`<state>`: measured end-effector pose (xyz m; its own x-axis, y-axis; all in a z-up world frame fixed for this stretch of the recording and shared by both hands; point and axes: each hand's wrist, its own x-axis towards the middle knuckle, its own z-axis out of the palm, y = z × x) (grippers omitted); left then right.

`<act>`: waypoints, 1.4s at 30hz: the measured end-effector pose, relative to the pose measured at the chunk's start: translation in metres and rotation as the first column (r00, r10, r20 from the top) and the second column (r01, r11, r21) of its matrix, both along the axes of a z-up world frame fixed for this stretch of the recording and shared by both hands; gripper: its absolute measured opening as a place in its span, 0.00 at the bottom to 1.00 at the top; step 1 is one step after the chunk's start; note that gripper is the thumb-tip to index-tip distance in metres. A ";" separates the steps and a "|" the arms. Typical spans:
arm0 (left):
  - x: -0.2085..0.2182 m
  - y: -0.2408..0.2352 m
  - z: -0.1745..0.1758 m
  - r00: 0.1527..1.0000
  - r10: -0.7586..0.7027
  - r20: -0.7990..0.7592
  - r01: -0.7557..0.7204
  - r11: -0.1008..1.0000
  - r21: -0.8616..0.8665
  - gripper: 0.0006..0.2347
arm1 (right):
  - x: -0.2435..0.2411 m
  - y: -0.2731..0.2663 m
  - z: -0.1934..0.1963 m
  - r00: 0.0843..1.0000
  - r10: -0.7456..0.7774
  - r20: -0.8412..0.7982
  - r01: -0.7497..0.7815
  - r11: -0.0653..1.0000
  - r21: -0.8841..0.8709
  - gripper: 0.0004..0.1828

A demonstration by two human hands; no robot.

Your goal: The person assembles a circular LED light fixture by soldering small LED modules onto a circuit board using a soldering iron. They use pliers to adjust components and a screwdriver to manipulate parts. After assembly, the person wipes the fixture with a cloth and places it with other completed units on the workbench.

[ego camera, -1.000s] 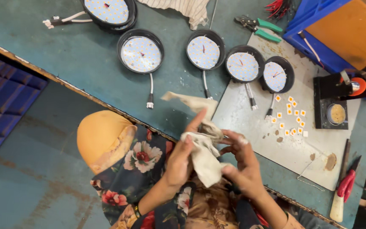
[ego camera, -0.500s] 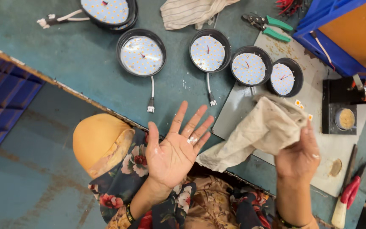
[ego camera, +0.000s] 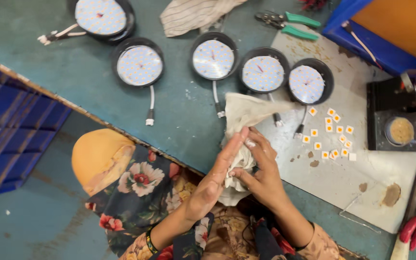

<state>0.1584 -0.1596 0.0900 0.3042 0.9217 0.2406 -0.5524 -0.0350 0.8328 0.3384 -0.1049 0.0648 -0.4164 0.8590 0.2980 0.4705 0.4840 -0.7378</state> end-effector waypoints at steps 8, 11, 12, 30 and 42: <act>0.028 0.015 -0.002 0.814 0.170 -0.555 0.062 0.925 0.374 0.39 | 0.044 0.001 -0.009 0.987 0.092 -0.133 -0.118 0.972 -0.202 0.22; 0.030 0.017 -0.009 0.813 0.137 -0.566 0.102 0.924 0.370 0.40 | 0.049 -0.007 -0.025 0.963 -0.030 -0.268 -0.059 0.947 -0.316 0.18; 0.031 0.016 -0.010 0.800 0.153 -0.580 0.103 0.918 0.384 0.40 | 0.050 -0.011 -0.030 0.955 -0.060 -0.291 -0.046 0.938 -0.344 0.17; 0.026 0.016 -0.024 0.869 0.089 0.487 0.043 0.967 -0.252 0.38 | 0.043 0.026 -0.010 0.185 -0.540 -0.821 -0.025 0.833 -0.553 0.25; 0.037 0.015 -0.090 0.887 0.382 0.262 -0.270 0.886 -0.378 0.23 | -0.030 -0.044 -0.026 0.896 0.361 -0.260 -0.341 0.933 0.118 0.56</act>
